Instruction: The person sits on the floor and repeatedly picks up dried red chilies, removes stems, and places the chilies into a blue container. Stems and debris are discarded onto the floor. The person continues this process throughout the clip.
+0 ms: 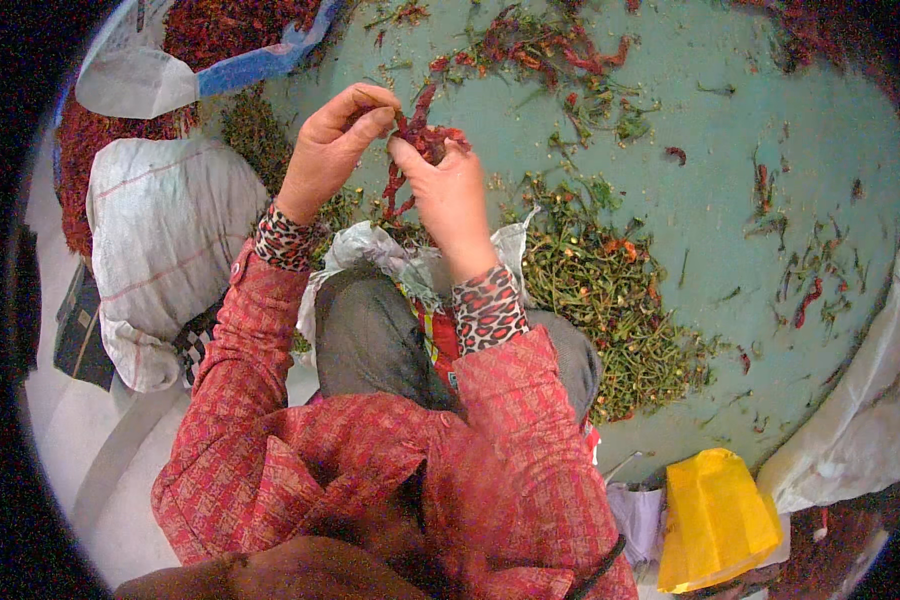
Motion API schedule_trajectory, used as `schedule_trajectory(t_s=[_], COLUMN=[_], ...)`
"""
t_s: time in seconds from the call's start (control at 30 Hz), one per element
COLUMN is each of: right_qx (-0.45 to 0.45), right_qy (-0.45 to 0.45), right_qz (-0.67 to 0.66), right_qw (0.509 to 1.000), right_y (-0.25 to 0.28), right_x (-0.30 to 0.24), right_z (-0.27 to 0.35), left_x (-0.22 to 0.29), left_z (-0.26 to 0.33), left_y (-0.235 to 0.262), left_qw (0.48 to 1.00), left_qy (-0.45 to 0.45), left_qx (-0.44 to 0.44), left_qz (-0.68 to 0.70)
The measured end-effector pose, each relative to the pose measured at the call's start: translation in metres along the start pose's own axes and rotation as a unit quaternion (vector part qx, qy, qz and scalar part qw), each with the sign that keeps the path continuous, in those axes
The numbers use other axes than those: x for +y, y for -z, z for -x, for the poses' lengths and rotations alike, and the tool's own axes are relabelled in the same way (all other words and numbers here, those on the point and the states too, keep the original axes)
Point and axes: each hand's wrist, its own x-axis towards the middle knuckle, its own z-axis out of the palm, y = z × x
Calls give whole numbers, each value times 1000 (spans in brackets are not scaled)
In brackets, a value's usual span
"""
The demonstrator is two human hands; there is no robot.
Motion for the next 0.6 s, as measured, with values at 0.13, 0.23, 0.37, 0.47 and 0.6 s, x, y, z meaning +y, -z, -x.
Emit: schedule_trajectory(t_s=[0.13, 0.23, 0.37, 0.47, 0.6], right_qx=[8, -61, 5, 71, 47], right_qy=[4, 27, 16, -11, 4], right_qz=[14, 24, -68, -187, -258], right_qw=[1000, 998, 998, 980, 965], right_y=[-2, -2, -4, 4, 11], right_x=[6, 19, 2, -3, 10], right_z=[1, 2, 2, -6, -13], left_x=[17, 23, -5, -63, -81], left_z=[1, 14, 29, -10, -86], left_y=[18, 35, 59, 63, 43], left_qw=[989, 960, 964, 936, 900], left_qy=[126, 173, 54, -43, -129], left_qx=[-77, -163, -215, -113, 87], left_qz=[-21, 146, 149, -329, -408])
